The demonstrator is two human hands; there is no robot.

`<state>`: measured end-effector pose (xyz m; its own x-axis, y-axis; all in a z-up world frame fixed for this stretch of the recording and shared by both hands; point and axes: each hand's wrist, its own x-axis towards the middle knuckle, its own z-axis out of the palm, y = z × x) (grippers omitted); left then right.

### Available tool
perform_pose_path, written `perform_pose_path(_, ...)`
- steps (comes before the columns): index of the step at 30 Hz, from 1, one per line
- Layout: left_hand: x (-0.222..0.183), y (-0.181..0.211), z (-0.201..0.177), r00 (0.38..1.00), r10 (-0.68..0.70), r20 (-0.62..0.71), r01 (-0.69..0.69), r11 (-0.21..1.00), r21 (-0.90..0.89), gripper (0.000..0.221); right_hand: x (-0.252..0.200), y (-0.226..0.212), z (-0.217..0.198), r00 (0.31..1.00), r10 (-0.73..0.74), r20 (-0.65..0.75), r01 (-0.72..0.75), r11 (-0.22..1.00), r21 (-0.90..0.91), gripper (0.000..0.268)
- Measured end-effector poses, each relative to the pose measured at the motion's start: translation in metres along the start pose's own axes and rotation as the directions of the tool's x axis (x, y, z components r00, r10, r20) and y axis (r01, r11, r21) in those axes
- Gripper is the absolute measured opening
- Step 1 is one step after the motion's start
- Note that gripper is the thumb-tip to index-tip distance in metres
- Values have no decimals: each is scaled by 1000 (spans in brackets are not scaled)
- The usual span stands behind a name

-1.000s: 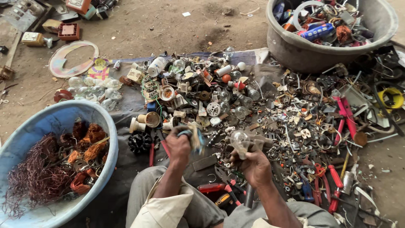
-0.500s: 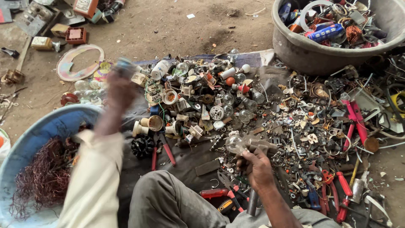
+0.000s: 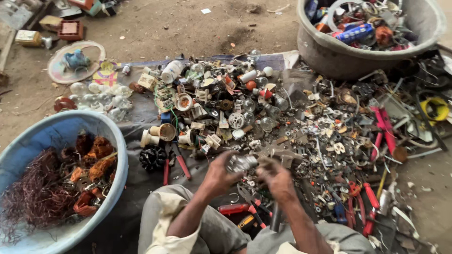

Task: The person dismantles various electrical components and metal parts by hand and with a hammer, separating copper wiring and metal pieces from their housings on a floor covered in scrap.

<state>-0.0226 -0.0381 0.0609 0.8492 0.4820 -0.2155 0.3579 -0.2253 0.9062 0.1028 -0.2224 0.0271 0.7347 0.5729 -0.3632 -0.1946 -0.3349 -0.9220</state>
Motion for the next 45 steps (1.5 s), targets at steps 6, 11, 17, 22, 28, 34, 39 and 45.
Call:
perform_pose_path(6,25,-19,34,976,-214,-42,211,976,-56,64,-7,35,-36,871,166,-462,-243,964,-112,51)
perform_pose_path(11,52,-39,51,994,-100,-33,103,990,101,67,2,53,-22,828,420,-373,-394,907,148,49)
perform_pose_path(17,58,-40,49,999,-46,-3,46,997,66,67,2,45,-27,891,392,-228,-316,897,309,29)
perform_pose_path(22,69,-31,48,998,-35,51,37,998,-47,65,-26,7,-19,941,31,-338,-73,991,-112,29)
perform_pose_path(28,76,-33,51,995,17,101,-21,999,37,62,-33,-23,-15,949,-142,-282,12,909,-416,51)
perform_pose_path(34,83,-39,50,994,-10,107,0,996,93,62,-30,-12,-10,954,-119,-276,-103,732,-673,59)
perform_pose_path(39,82,-43,50,991,-73,115,66,996,64,65,-40,1,-13,806,-552,-212,257,650,-716,60)
perform_pose_path(45,82,-46,51,995,13,103,-21,997,78,58,-27,2,-10,967,-34,-254,-159,696,-700,62)
